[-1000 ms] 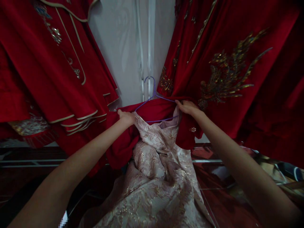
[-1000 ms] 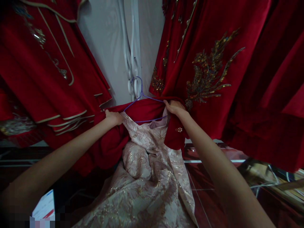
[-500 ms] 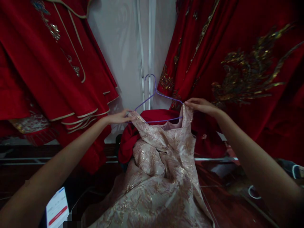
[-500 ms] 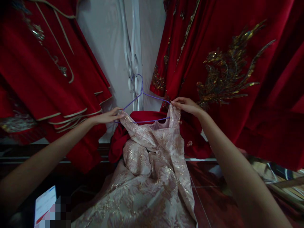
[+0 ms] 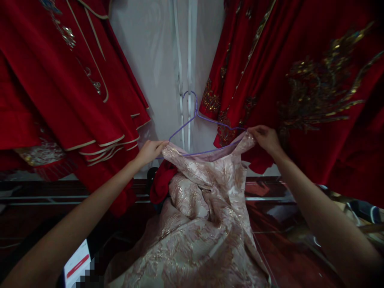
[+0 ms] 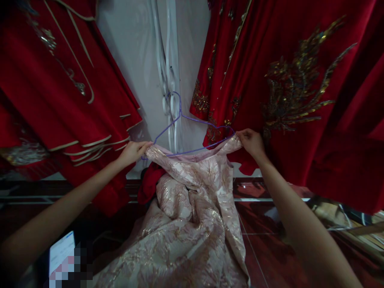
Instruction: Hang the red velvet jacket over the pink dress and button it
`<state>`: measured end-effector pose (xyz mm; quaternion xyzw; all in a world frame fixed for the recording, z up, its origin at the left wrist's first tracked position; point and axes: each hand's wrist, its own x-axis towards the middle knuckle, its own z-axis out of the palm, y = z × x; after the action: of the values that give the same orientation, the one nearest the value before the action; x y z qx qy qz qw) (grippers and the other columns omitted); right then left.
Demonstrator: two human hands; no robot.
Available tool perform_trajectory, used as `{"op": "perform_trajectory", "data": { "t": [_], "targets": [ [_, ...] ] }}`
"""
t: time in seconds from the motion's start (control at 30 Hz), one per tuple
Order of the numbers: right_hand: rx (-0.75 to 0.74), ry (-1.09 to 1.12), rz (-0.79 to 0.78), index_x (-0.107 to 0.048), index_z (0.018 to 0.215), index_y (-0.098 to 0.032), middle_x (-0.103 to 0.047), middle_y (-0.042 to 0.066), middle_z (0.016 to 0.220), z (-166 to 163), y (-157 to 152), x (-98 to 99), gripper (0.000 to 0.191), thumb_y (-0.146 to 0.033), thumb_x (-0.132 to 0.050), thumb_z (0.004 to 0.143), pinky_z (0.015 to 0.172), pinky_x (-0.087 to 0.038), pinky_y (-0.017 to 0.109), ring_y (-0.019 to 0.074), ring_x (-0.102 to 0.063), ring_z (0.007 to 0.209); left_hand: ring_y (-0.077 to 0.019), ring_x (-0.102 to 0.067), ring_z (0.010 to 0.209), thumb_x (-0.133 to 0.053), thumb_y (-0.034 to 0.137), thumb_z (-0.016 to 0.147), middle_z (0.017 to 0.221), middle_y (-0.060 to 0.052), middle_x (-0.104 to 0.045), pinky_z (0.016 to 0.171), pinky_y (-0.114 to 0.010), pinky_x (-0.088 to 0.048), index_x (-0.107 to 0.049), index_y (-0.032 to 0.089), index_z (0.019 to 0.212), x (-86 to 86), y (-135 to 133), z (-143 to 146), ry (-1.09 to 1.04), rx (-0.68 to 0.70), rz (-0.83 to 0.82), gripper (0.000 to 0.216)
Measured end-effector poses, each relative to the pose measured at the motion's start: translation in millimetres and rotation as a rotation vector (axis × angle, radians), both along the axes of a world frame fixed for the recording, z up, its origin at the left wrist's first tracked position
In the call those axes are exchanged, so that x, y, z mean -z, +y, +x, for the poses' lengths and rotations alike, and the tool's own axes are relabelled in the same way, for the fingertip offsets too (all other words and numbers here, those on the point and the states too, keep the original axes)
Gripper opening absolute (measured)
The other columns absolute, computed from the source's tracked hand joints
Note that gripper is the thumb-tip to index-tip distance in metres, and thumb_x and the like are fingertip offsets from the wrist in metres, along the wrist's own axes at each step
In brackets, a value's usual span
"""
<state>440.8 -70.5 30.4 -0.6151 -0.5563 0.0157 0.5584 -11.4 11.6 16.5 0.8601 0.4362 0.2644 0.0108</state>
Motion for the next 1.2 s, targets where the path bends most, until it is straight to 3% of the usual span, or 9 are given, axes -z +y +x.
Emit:
{"op": "perform_trajectory", "data": {
  "t": [0.1, 0.2, 0.3, 0.47, 0.57, 0.7, 0.83, 0.93, 1.2],
  "targets": [
    [0.094, -0.009, -0.139, -0.064, 0.075, -0.016, -0.068, 0.016, 0.084, 20, -21, 30.8, 0.022, -0.037, -0.058, 0.076, 0.069, -0.046, 0.033, 0.0223, -0.061, 0.075, -0.0169, -0.064, 0.07, -0.027, 0.045, 0.091, 0.08, -0.007, -0.072, 0.061, -0.021, -0.038, -0.069, 0.018, 0.096, 17.8, -7, -15, 0.133, -0.027, -0.013, 0.05],
    [-0.012, -0.11, -0.297, -0.063, 0.081, -0.018, -0.068, 0.012, 0.085, 17, -49, 54.9, 0.023, -0.039, -0.053, 0.079, 0.067, -0.047, 0.034, 0.0228, -0.062, 0.075, -0.0186, -0.065, 0.069, -0.025, 0.043, 0.093, 0.078, -0.01, -0.071, 0.058, -0.023, -0.038, -0.067, 0.017, 0.093, 47.6, -19, -31, 0.322, -0.058, -0.054, 0.049],
    [-0.112, -0.232, -0.356, -0.059, 0.087, -0.02, -0.068, 0.009, 0.087, -13, -73, 57.4, 0.025, -0.043, -0.05, 0.082, 0.067, -0.047, 0.034, 0.021, -0.062, 0.072, -0.0193, -0.065, 0.069, -0.025, 0.042, 0.093, 0.079, -0.01, -0.07, 0.057, -0.023, -0.04, -0.062, 0.018, 0.097, 62.0, -37, -30, 0.465, -0.038, -0.039, 0.045],
    [-0.292, -0.252, -0.058, -0.049, 0.094, -0.022, -0.041, 0.011, 0.139, -72, -75, 23.9, 0.019, -0.038, -0.041, 0.089, 0.094, -0.04, 0.038, 0.0223, -0.051, 0.115, -0.0181, -0.063, 0.079, -0.023, 0.036, 0.095, 0.085, -0.01, -0.066, 0.07, -0.028, -0.046, -0.057, 0.014, 0.095, 28.3, -53, 34, 0.378, 0.106, 0.183, 0.04],
    [-0.326, -0.3, -0.011, -0.048, 0.092, -0.021, -0.04, 0.011, 0.14, -89, -56, 10.0, 0.016, -0.035, -0.039, 0.09, 0.096, -0.039, 0.039, 0.0223, -0.05, 0.117, -0.0185, -0.057, 0.1, -0.029, 0.033, 0.094, 0.105, -0.011, -0.062, 0.088, -0.033, -0.044, -0.06, 0.014, 0.093, 10.3, -45, 86, 0.223, 0.29, 0.328, 0.037],
    [-0.216, -0.33, 0.065, -0.047, 0.091, -0.02, -0.055, 0.013, 0.122, -79, -29, 9.7, 0.013, -0.029, -0.037, 0.09, 0.096, -0.039, 0.038, 0.0211, -0.052, 0.115, -0.0183, -0.048, 0.116, -0.034, 0.032, 0.093, 0.125, -0.009, -0.054, 0.099, -0.036, -0.039, -0.065, 0.015, 0.093, 27.1, -32, 131, 0.123, 0.387, 0.287, 0.035],
    [0.047, -0.277, 0.087, -0.047, 0.097, -0.018, -0.051, 0.018, 0.127, -42, -16, 15.5, 0.016, -0.026, -0.04, 0.086, 0.098, -0.038, 0.041, 0.0242, -0.049, 0.119, -0.0212, -0.045, 0.118, -0.036, 0.031, 0.092, 0.128, -0.01, -0.052, 0.101, -0.042, -0.034, -0.067, 0.015, 0.091, 56.6, -36, 134, 0.128, 0.335, 0.257, 0.035],
    [0.18, -0.264, 0.056, -0.049, 0.1, -0.017, -0.049, 0.02, 0.129, -14, -15, 18.3, 0.02, -0.026, -0.041, 0.084, 0.098, -0.038, 0.042, 0.0267, -0.05, 0.119, -0.0194, -0.046, 0.116, -0.034, 0.03, 0.092, 0.124, -0.008, -0.054, 0.102, -0.04, -0.033, -0.066, 0.015, 0.091, 57.9, -47, 121, 0.096, 0.344, 0.244, 0.035],
    [0.149, -0.285, 0.038, -0.05, 0.103, -0.02, -0.05, 0.014, 0.131, -11, -24, 14.7, 0.022, -0.031, -0.042, 0.086, 0.095, -0.041, 0.042, 0.0266, -0.052, 0.116, -0.0187, -0.047, 0.113, -0.033, 0.031, 0.093, 0.122, -0.006, -0.055, 0.101, -0.038, -0.033, -0.066, 0.016, 0.091, 46.4, -54, 113, 0.056, 0.394, 0.178, 0.036]
  ]
}}
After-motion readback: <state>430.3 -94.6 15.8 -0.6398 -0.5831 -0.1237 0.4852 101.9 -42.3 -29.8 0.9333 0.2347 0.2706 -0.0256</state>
